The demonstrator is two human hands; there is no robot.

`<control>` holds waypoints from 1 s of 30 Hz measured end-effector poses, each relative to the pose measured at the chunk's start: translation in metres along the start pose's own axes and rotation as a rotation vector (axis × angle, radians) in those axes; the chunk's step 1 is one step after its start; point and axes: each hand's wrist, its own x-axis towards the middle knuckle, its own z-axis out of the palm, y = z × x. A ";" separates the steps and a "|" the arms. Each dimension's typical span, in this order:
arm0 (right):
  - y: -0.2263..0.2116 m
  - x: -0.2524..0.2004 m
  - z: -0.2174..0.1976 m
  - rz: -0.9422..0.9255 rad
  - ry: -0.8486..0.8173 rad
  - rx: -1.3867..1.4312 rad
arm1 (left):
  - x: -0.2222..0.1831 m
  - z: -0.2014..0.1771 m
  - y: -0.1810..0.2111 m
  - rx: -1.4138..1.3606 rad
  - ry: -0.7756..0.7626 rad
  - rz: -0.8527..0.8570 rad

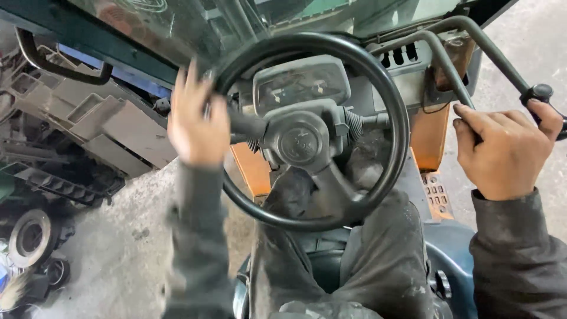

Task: Drive and operate a forklift using the steering wheel, foot pedals, and hydraulic control levers.

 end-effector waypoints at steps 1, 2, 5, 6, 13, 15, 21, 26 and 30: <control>0.000 0.001 0.002 0.004 0.006 -0.003 | -0.033 -0.011 0.007 0.130 0.011 -0.037; 0.000 0.002 0.005 0.008 0.012 -0.005 | -0.066 -0.021 0.013 0.260 0.022 -0.075; -0.008 0.008 -0.003 0.038 0.024 -0.001 | -0.160 0.005 0.072 0.027 0.170 -0.302; -0.007 0.008 -0.004 0.046 0.024 -0.011 | -0.163 0.013 0.091 0.016 0.167 -0.297; -0.014 0.019 -0.020 0.037 -0.001 0.017 | -0.160 0.056 0.165 -0.544 -0.232 -0.011; -0.006 0.012 -0.008 0.025 0.001 0.001 | -0.154 0.055 0.160 -0.551 -0.310 0.051; -0.044 0.005 -0.025 0.024 0.131 -0.050 | -0.179 0.019 0.102 -0.693 -0.248 -0.037; -0.143 0.001 -0.068 -0.384 -0.013 0.802 | -0.121 -0.021 0.030 -0.388 0.338 -0.305; -0.221 -0.013 -0.058 -0.462 0.032 0.850 | -0.078 -0.003 -0.065 -0.234 0.122 -0.090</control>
